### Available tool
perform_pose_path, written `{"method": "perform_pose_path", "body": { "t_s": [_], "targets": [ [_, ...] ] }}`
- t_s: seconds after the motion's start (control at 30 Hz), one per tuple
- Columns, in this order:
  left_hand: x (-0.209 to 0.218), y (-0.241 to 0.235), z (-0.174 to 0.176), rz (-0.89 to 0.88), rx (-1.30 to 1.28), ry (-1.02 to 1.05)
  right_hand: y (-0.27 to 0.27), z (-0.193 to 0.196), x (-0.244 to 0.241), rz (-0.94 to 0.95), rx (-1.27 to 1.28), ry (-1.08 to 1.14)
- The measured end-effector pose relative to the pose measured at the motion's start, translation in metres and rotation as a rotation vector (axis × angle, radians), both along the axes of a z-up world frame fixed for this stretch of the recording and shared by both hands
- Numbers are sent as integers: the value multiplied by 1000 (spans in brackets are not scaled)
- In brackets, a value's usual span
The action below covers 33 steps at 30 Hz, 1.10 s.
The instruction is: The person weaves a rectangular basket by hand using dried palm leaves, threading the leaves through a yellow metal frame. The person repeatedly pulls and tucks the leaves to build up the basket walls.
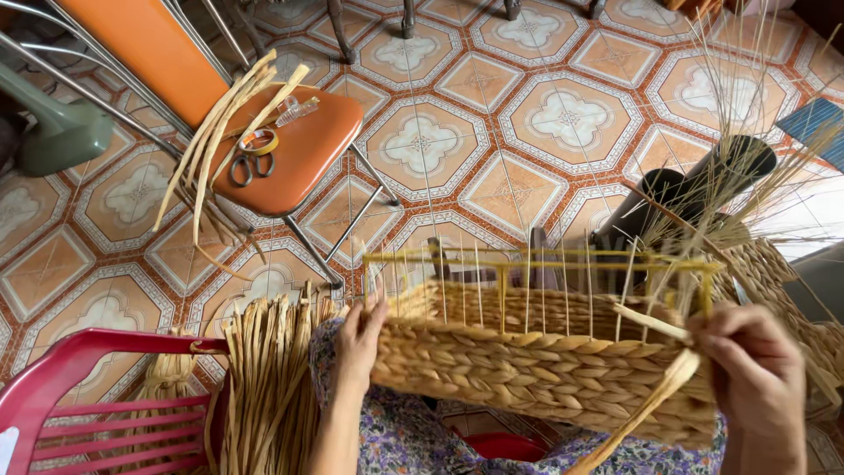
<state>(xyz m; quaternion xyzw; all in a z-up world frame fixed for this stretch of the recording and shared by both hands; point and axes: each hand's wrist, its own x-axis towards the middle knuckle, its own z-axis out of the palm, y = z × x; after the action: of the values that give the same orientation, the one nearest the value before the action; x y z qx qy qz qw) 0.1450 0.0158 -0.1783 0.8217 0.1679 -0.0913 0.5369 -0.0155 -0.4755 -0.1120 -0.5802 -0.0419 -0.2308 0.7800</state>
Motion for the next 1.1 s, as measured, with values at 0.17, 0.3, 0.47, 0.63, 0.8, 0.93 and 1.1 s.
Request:
{"method": "perform_pose_path", "body": {
  "t_s": [0.17, 0.3, 0.47, 0.63, 0.8, 0.93, 1.1],
  "targets": [
    [-53, -18, -13, 13, 47, 39, -8, -91, -6, -157, -27, 283],
    [-56, -32, -20, 50, 35, -210, 12, -97, -10, -234, -178, 401],
    [-52, -40, 22, -42, 381, -466, 26, -43, -1, -284, -839, 445],
    [-62, -61, 79, -135, 574, -1013, 39, -9, -1, -390, -1120, 335],
    [-62, -100, 98, -591, -238, -512, 38, -8, 7, -364, -1153, 170],
    [-60, -143, 92, -846, -351, -355, 38, -15, 2, -255, -1076, 257],
    [-51, -210, 90, -1091, -255, -403, 39, -22, 10, -372, -1003, 273]
  ]
}}
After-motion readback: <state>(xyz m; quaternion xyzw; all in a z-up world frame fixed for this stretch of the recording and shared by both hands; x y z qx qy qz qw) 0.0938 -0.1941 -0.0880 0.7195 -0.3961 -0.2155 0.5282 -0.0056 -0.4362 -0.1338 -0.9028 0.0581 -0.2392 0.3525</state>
